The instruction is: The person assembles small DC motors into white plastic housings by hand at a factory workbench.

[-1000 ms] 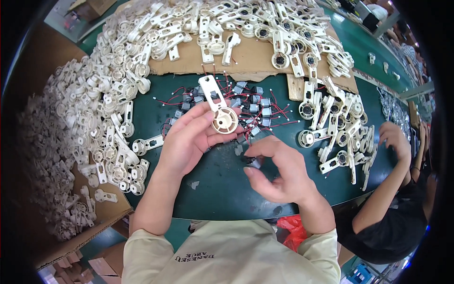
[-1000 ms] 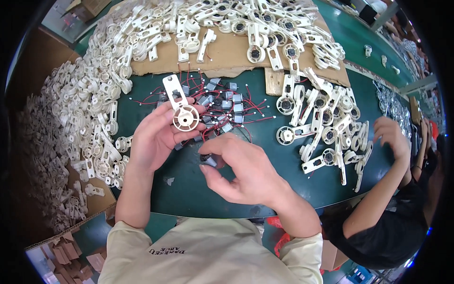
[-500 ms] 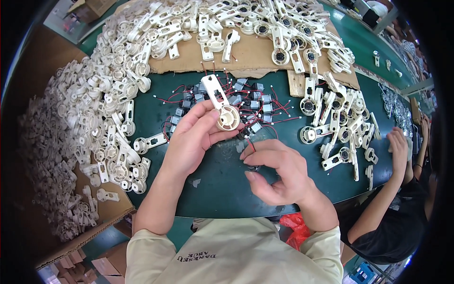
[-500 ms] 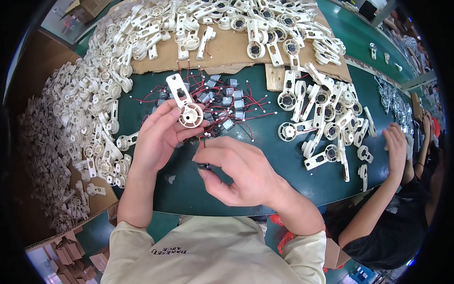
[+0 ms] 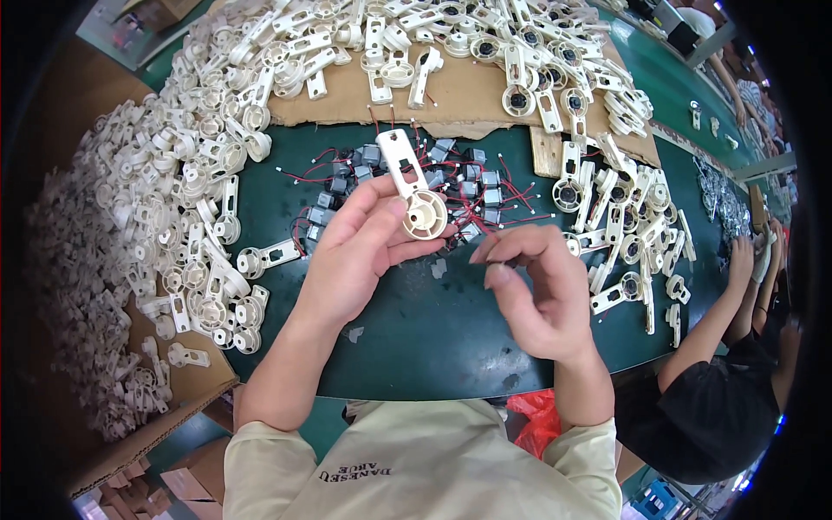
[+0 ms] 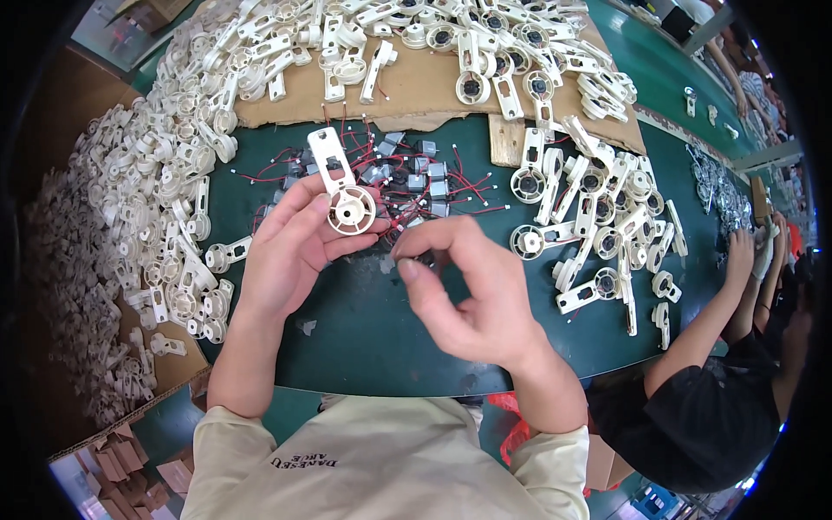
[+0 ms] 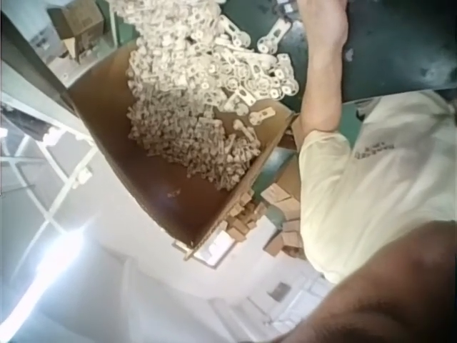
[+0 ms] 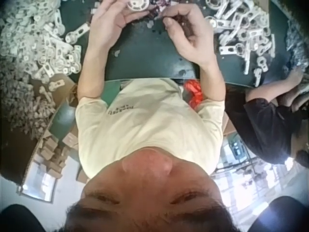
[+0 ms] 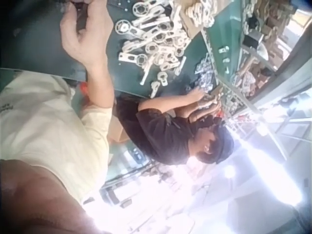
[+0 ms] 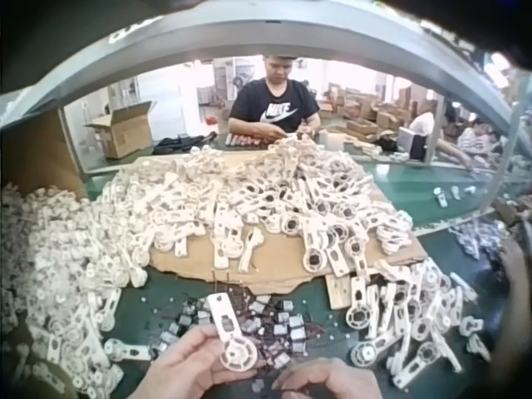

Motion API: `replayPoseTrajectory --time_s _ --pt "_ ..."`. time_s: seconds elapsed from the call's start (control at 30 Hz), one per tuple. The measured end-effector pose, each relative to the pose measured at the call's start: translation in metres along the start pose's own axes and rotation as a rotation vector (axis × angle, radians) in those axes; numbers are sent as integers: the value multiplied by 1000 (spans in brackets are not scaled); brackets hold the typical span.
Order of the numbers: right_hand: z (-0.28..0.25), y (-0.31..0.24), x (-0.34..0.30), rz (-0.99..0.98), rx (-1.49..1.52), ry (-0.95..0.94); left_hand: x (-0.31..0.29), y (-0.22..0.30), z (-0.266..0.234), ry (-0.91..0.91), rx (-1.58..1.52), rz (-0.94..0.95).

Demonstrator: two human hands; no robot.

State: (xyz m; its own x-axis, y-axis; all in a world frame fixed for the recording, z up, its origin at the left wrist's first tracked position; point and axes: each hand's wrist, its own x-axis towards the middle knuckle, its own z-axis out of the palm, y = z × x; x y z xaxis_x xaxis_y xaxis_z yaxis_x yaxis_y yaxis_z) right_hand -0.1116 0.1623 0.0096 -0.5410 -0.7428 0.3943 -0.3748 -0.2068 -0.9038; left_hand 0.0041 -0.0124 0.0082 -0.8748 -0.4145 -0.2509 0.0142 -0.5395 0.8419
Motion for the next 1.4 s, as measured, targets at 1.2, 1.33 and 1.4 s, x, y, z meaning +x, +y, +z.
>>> replayPoseTrajectory --time_s 1.2,1.33,1.4 --pt "-2 -6 4 203 -100 -153 -5 -8 6 -6 56 252" --pt "-1 -1 1 240 146 -141 -3 -12 10 31 127 281" --pt "6 0 1 260 148 -21 -4 -12 10 23 130 290"
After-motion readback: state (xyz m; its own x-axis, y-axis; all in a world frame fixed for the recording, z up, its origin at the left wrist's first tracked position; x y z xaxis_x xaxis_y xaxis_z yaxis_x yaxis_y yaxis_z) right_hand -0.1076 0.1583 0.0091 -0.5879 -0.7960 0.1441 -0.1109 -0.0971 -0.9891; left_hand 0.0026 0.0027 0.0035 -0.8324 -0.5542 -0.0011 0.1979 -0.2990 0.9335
